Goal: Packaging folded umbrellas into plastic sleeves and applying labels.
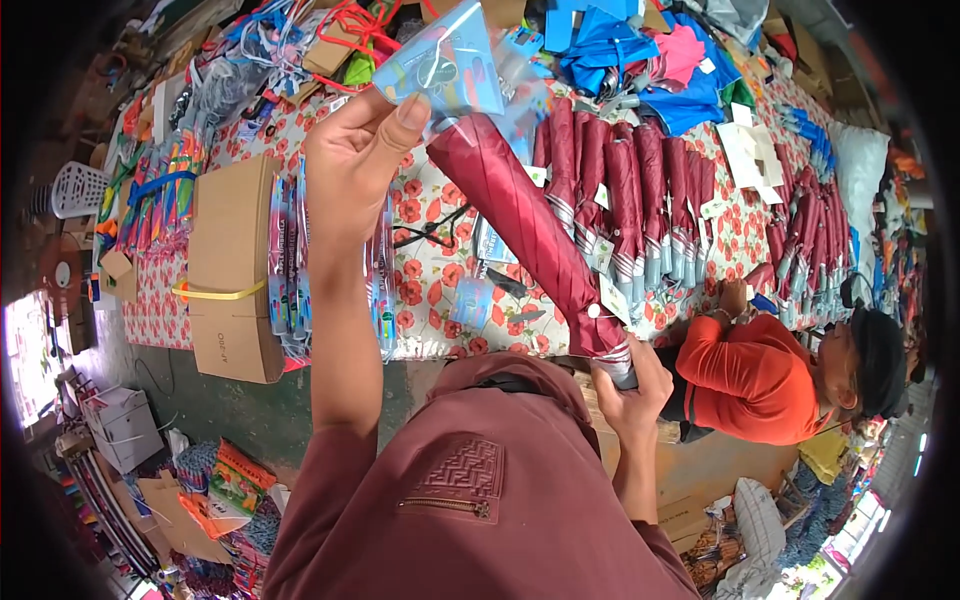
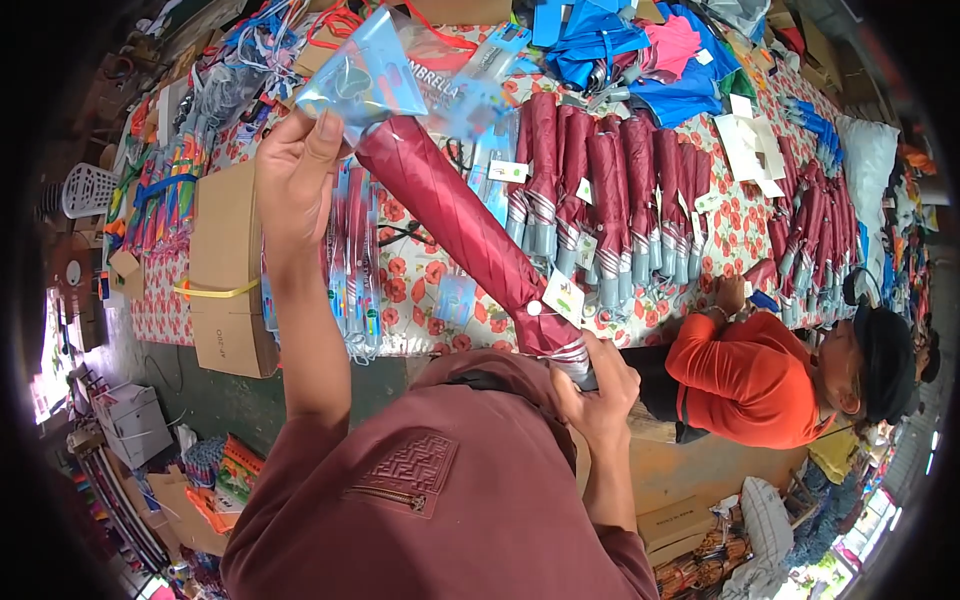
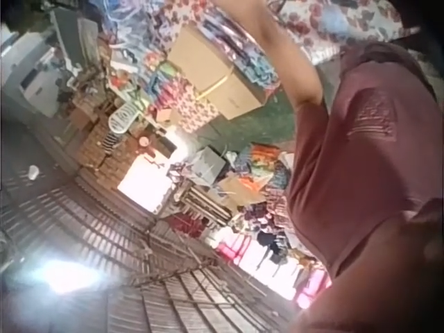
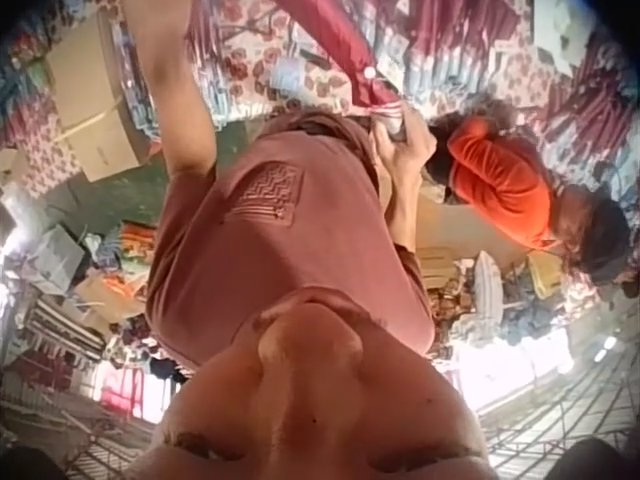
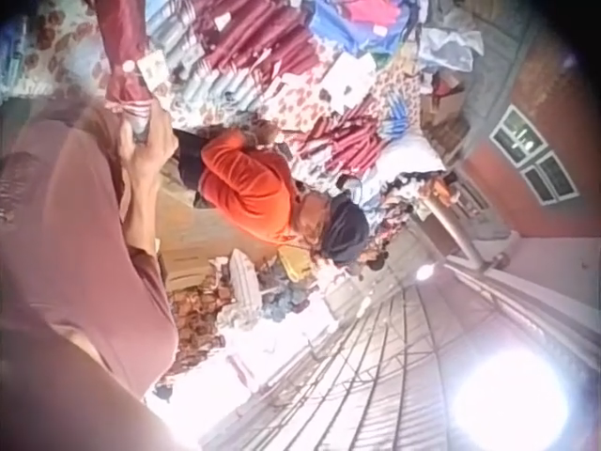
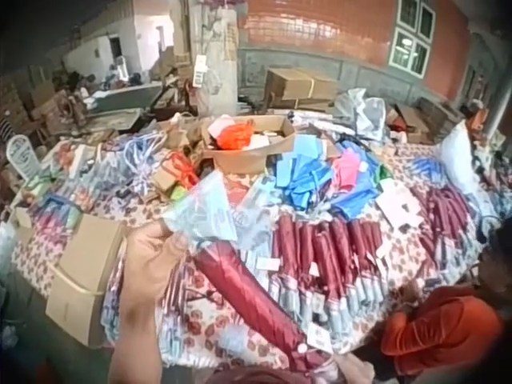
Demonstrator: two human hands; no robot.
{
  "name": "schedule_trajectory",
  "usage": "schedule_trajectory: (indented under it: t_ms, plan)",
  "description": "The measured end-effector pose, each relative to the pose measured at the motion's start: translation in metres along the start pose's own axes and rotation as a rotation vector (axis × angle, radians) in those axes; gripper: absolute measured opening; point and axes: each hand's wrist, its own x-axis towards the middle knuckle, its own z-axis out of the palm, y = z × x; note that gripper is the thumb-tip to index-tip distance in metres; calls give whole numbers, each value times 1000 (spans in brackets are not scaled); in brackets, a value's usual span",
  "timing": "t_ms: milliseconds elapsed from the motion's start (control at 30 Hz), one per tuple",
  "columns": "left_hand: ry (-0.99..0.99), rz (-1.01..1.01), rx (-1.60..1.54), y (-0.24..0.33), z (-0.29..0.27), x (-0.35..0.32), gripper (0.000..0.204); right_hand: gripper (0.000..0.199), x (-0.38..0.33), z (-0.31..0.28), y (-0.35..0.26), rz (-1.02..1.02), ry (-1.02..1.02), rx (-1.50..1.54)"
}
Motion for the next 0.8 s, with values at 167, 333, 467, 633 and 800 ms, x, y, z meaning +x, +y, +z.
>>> schedule_trajectory:
  t_ms: [167,333,467,633,800]
  plan:
    - [-34,-24,322,9,-14,-11,18,43,-3,8,1,-21,16,10]
    - [-56,-7,295,9,-13,-14,12,43,-10,18,3,-13,9,71]
    - [-168,46,78,1,-6,-4,16,42,-16,25,0,14,4,146]
    - [-211,-90,-111,-25,-31,6,32,35,-14,31,-19,121,-26,237]
    - [-285,-133,-535,-53,-44,7,44,26,-11,24,-30,378,-231,496]
